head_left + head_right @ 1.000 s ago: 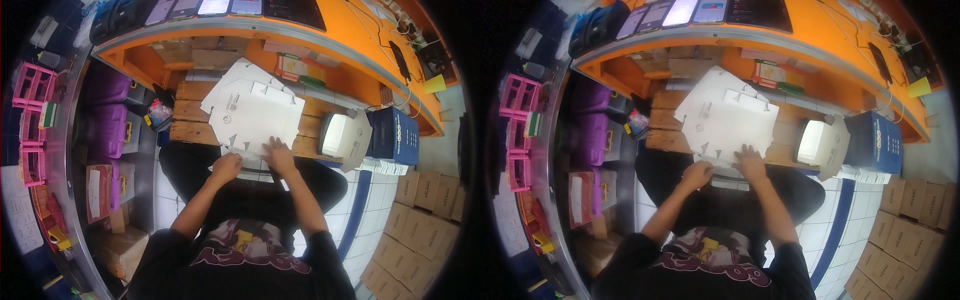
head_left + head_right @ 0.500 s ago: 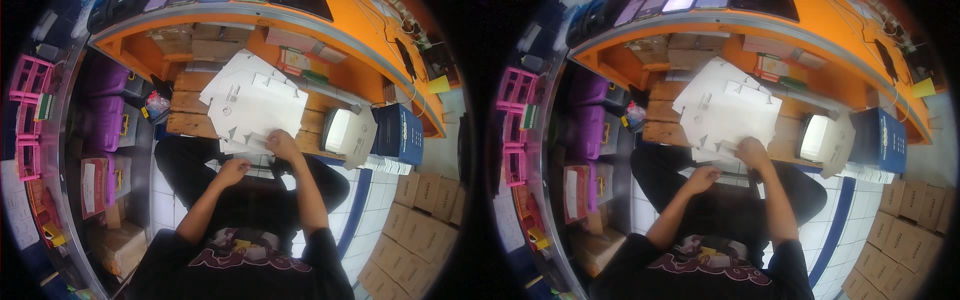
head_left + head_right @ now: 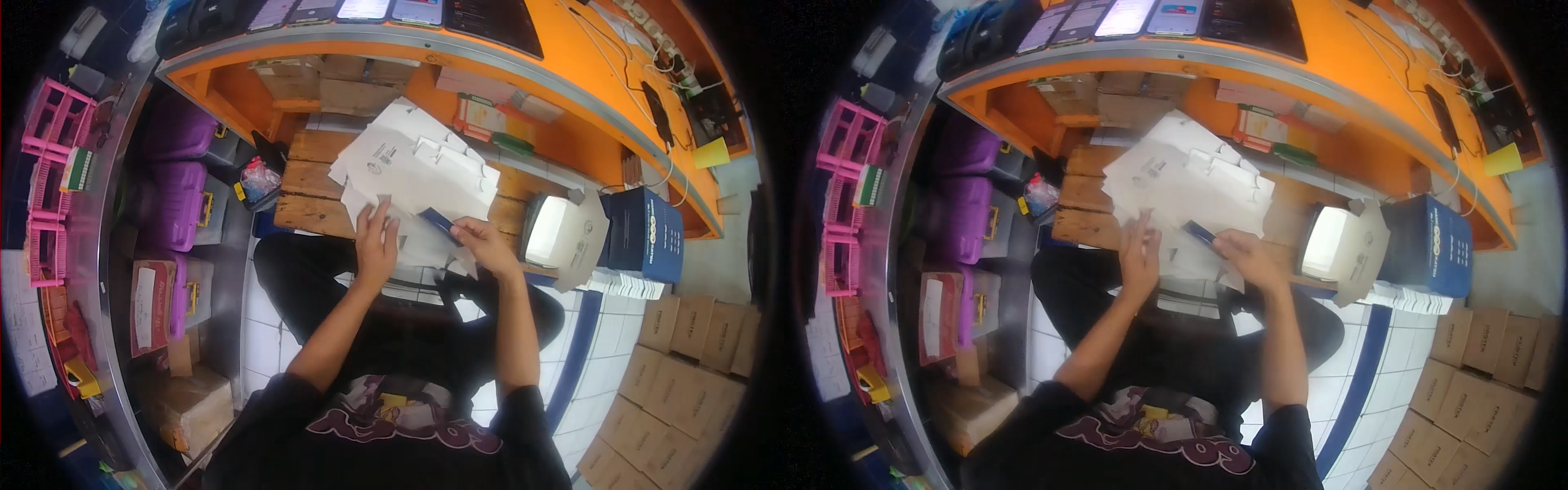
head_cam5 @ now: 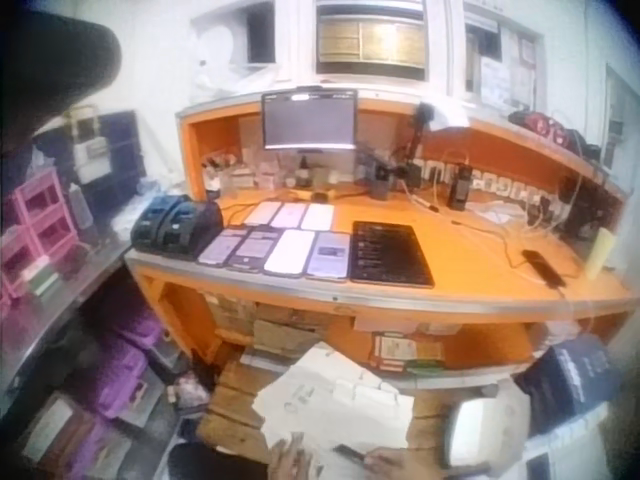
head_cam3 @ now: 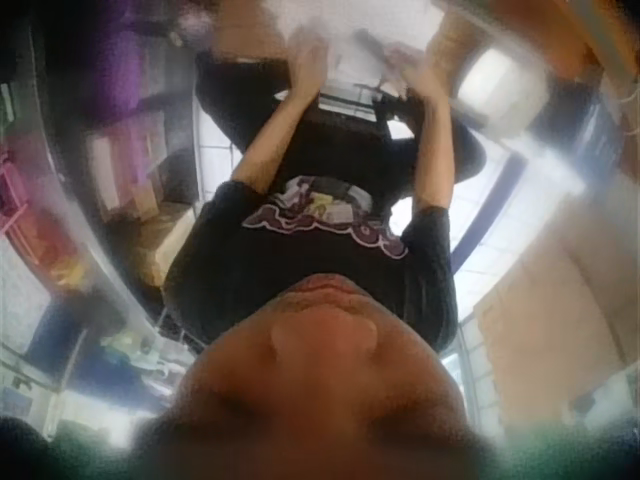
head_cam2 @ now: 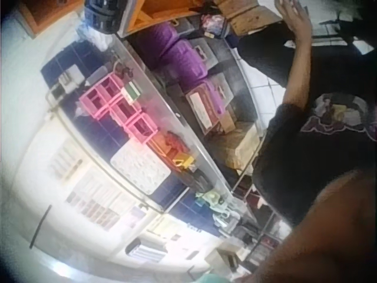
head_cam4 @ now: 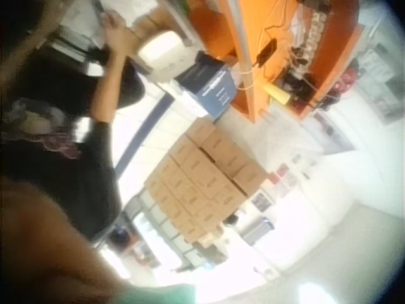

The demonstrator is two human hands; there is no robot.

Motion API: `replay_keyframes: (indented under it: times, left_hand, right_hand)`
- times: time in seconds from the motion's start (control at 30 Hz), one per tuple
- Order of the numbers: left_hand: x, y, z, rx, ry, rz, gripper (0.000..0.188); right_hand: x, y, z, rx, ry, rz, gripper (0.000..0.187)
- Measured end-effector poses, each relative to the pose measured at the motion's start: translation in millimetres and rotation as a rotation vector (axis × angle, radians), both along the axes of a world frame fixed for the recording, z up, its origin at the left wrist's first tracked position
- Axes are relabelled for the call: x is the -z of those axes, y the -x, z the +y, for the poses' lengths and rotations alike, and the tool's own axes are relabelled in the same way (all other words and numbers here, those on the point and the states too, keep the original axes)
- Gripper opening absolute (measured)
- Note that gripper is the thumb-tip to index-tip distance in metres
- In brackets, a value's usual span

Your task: The person folds and assembles multiple cardboard food boxes by hand at a wooden workstation, then stacks them in a pile.

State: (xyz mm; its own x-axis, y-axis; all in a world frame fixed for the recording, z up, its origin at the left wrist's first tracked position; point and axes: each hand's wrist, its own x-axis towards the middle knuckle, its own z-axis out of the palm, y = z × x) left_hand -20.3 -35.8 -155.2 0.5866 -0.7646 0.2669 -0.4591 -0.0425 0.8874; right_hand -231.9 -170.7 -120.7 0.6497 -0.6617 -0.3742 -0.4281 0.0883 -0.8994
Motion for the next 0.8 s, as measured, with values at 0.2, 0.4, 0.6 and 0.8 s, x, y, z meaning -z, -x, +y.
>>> replay_keyframes:
  times: [0.2, 0.4, 0.6, 0.8]
  left_hand:
    - [-16, -8, -30, 0.067, 0.035, 0.022, 0.036]
    - [26, -11, 36, -0.035, -0.071, 0.295, 0.033]
    - [31, 7, 78, -0.165, -0.085, 0.156, 0.025]
    - [-13, -4, 28, -0.067, -0.041, -0.002, 0.028]
  right_hand:
    - [5, 7, -4, 0.058, -0.393, -0.219, 0.023]
    - [5, -13, 6, -0.055, -0.274, -0.060, 0.021]
    - [11, -18, 19, -0.030, -0.194, 0.041, 0.030]
    - [1, -2, 27, 0.050, -0.206, -0.090, 0.027]
